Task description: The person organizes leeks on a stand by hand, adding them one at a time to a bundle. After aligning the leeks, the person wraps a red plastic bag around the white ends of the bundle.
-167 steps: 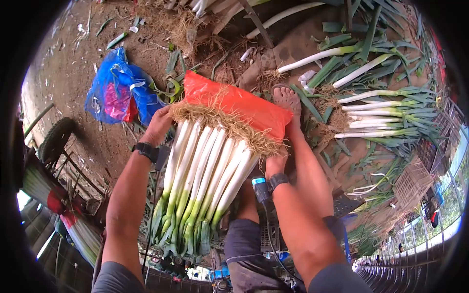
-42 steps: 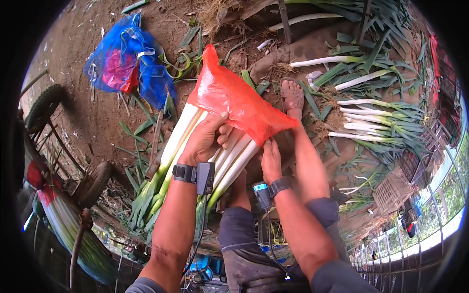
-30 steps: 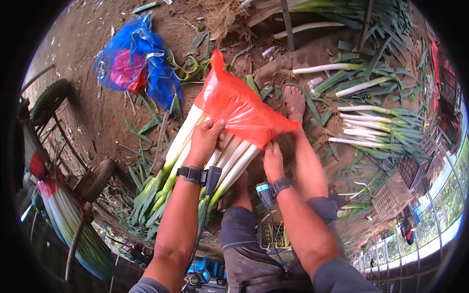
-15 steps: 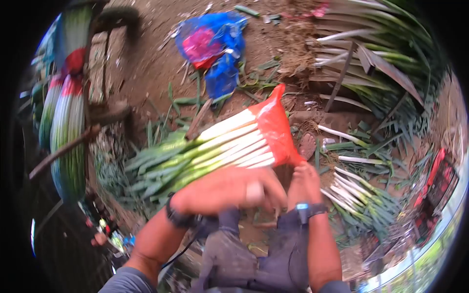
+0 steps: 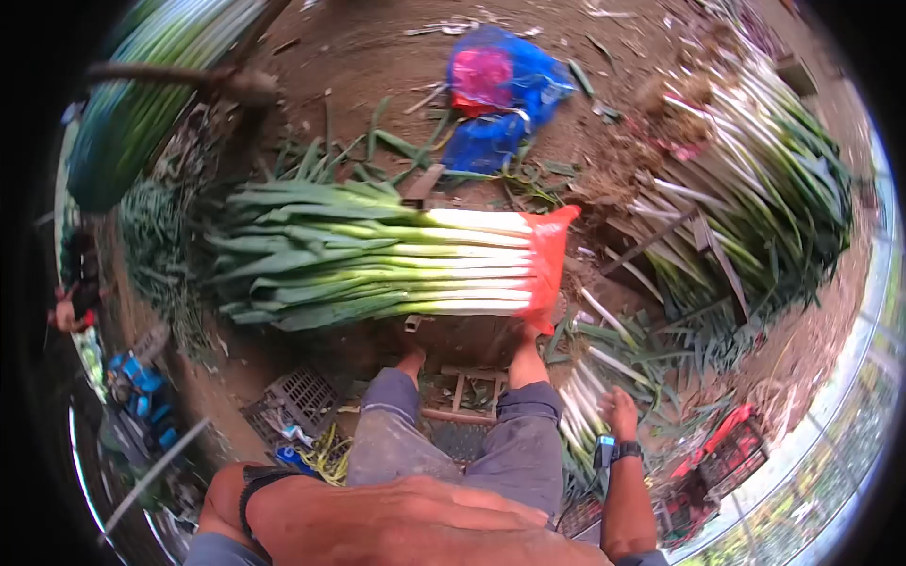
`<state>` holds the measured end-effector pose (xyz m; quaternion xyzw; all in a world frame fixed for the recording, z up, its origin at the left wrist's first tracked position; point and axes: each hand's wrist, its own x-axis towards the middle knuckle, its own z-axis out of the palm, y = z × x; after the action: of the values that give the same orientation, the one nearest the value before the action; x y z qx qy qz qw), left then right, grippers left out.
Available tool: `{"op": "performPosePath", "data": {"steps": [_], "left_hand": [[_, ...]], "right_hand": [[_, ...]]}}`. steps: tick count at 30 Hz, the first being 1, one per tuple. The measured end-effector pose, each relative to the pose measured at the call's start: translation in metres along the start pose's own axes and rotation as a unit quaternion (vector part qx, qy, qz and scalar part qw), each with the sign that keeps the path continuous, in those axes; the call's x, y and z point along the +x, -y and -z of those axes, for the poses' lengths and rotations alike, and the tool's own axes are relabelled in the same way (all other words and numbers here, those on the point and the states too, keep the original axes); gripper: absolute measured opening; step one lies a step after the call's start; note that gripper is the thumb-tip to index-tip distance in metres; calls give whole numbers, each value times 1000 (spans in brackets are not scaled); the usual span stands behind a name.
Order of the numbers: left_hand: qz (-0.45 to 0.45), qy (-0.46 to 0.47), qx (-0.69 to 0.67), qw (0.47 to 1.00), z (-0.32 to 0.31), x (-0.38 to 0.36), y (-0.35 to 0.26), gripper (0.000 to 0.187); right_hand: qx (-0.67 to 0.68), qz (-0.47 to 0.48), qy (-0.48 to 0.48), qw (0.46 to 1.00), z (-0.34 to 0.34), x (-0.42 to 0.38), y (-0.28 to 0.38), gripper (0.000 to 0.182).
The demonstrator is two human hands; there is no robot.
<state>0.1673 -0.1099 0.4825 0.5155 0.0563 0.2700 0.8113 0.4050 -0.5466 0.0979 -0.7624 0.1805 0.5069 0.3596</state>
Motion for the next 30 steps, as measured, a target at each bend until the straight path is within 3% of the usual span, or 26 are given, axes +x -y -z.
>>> {"op": "performPosePath", "data": {"steps": [3,6,7,8,9,10,11,12,13,15,17,19,21,22,24,25,27,28,30], "left_hand": [[-103,-61,58,991,21,-48,-42,58],[-118,4,165,979,59,-101,-100,62],[-45,9,155,987,80,-121,-125,57],[27,12,147,989,100,-140,-151,52],[107,-51,50,992,116,-163,-159,48],[174,-145,134,965,137,-202,-130,42],[252,-246,193,916,154,-242,-98,39],[300,-302,292,856,172,-294,-60,38],[362,-324,366,794,182,-350,-23,36],[467,-375,416,684,178,-456,46,33],[626,-379,378,567,146,-518,85,34],[730,-330,293,522,101,-552,120,32],[768,-289,188,540,48,-570,156,34],[767,-302,179,538,22,-582,187,34],[584,-524,93,613,-20,-594,245,40],[579,-539,83,606,-25,-581,232,40],[387,-637,-149,650,-29,-566,186,46],[389,-660,-198,611,-26,-564,165,44],[401,-696,-161,573,-16,-589,161,43]], "right_hand": [[-46,3,20,999,-29,-41,6,47],[-41,0,91,995,-50,-76,7,49],[-30,1,111,993,-62,-100,16,47],[-163,167,162,959,-62,-112,13,45],[-165,169,158,959,-69,-125,16,44],[-167,171,155,959,-76,-138,19,43],[-54,8,85,995,-84,-149,29,43],[-5,-16,228,974,-64,-131,29,42],[-64,-19,117,991,-79,-148,40,42],[-114,-58,99,987,-92,-145,64,43],[-194,-34,131,972,-100,-113,86,44],[-185,-6,251,950,-107,-64,114,50],[-219,-2,307,926,-129,-38,158,53],[-240,39,255,936,-152,-49,174,50],[-291,104,192,931,-193,-68,209,47],[-295,110,202,927,-205,-66,222,50],[-245,95,331,906,-227,-62,235,50],[-268,97,299,911,-237,-66,237,48],[-297,102,267,911,-254,-76,238,46]]}}
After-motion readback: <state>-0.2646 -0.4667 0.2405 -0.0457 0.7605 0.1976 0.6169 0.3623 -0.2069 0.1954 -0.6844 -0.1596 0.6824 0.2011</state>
